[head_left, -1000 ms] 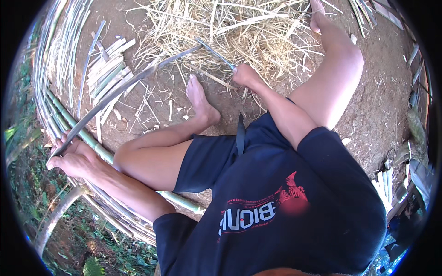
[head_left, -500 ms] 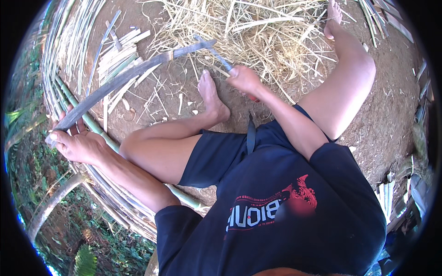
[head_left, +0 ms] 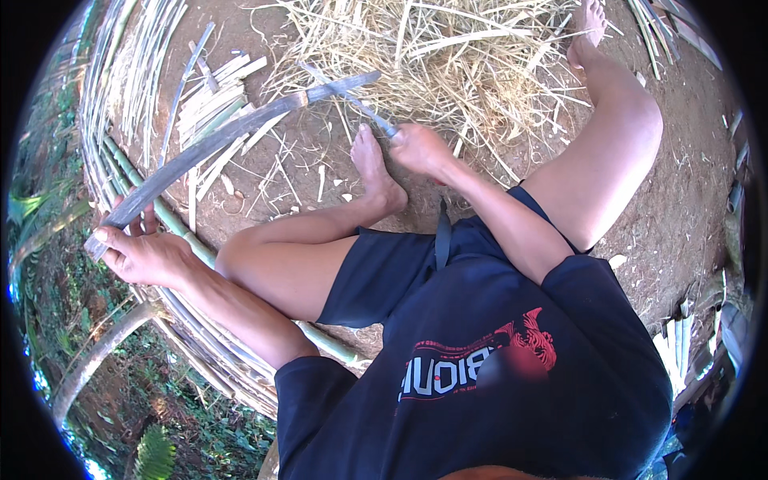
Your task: The person sits on the ground and uses a machete to split long bamboo poles into thin strips. They hold the bamboo with one hand and strike it with the machete in the other, creating a pile of processed bamboo strips.
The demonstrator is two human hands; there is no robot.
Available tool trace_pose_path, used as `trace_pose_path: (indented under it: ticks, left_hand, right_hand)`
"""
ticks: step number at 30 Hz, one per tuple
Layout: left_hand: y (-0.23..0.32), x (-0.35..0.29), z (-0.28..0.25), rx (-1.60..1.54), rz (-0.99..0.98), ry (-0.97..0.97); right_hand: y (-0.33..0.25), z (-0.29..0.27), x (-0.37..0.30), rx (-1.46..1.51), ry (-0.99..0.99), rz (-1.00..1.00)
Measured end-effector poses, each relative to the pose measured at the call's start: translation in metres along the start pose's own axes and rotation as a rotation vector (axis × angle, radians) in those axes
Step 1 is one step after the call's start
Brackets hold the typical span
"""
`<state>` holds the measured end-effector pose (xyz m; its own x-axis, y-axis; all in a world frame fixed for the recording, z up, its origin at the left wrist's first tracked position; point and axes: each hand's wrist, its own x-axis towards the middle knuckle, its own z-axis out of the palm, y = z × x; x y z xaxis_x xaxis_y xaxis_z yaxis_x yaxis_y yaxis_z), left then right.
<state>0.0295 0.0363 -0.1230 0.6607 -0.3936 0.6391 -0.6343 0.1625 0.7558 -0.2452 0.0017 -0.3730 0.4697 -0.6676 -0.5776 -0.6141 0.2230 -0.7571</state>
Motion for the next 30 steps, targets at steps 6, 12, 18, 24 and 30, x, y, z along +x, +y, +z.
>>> trace_pose_path:
  ticks: [6, 12, 18, 24, 30]
  left_hand:
    - [0.001, 0.001, 0.005, -0.036, -0.013, 0.000]
    - [-0.008, 0.003, 0.007, -0.072, -0.033, -0.054]
    - [-0.004, 0.002, 0.002, -0.064, -0.033, -0.033]
    - [-0.005, 0.006, -0.013, -0.090, -0.065, -0.060]
    - [-0.003, 0.002, 0.003, -0.139, -0.093, -0.054]
  right_hand:
    - [0.019, 0.013, 0.010, 0.171, 0.099, 0.034]
    - [0.094, -0.002, 0.057, 0.204, 0.096, 0.271]
    - [0.013, 0.009, 0.005, 0.099, 0.097, -0.076]
    - [0.006, -0.002, -0.002, 0.146, 0.021, -0.045]
    - [0.122, -0.006, 0.052, -0.022, 0.240, 0.202]
